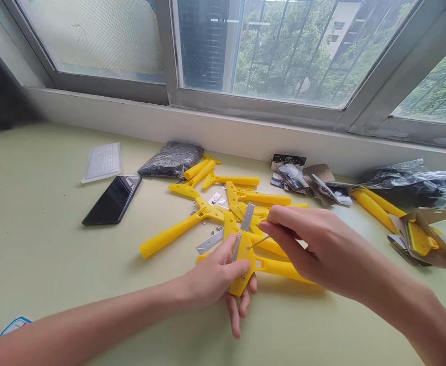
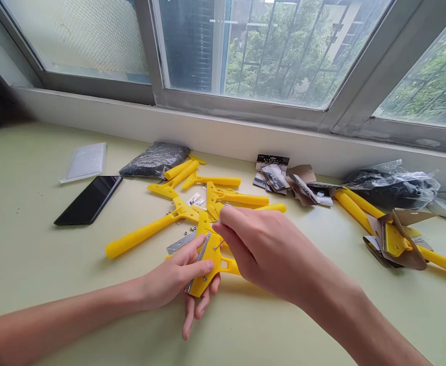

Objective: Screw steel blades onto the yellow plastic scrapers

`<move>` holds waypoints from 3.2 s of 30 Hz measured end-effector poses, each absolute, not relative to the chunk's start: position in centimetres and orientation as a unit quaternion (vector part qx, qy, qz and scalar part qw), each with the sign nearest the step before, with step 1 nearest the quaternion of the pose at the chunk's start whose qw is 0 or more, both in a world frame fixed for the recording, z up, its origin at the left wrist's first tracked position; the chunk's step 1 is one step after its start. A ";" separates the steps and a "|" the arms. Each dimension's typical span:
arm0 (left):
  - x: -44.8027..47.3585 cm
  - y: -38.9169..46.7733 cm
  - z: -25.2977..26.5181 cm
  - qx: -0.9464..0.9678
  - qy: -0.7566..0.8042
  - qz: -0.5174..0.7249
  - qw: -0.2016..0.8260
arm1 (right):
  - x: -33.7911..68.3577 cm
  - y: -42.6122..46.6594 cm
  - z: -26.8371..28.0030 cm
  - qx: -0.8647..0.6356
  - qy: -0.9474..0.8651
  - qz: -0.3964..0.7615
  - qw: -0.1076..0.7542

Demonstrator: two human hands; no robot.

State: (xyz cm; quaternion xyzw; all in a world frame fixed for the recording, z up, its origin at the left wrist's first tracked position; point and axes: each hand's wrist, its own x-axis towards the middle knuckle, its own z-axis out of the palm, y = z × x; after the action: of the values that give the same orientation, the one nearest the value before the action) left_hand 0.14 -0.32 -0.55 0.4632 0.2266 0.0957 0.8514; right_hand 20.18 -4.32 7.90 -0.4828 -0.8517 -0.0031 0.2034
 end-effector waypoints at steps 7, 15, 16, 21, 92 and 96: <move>0.1 -0.3 -0.5 0.462 0.228 0.095 0.852 | 20.3 -4.3 7.8 -0.479 -0.853 -0.008 0.205; 0.1 -0.3 -0.5 0.468 0.226 0.091 0.849 | 20.5 -4.3 7.6 -0.477 -0.857 0.003 0.196; 0.1 -0.3 -0.4 0.468 0.229 0.093 0.849 | 20.4 -4.3 7.5 -0.476 -0.858 0.003 0.193; 0.1 -0.3 -0.4 0.457 0.230 0.097 0.854 | 19.6 -4.9 7.5 -0.486 -0.855 -0.079 0.163; 0.1 -0.3 -0.1 0.469 0.228 0.093 0.848 | 17.0 -5.9 7.5 -0.631 -0.749 -0.026 0.200; 0.1 -0.3 -0.5 0.466 0.226 0.094 0.850 | 17.4 -6.0 7.6 -0.603 -0.773 -0.014 0.197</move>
State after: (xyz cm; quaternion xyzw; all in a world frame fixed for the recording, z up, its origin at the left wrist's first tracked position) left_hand 0.15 -0.27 -0.46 0.4659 0.2262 0.0935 0.8503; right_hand 17.38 -6.02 7.60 -0.6034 -0.7725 -0.0142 0.1972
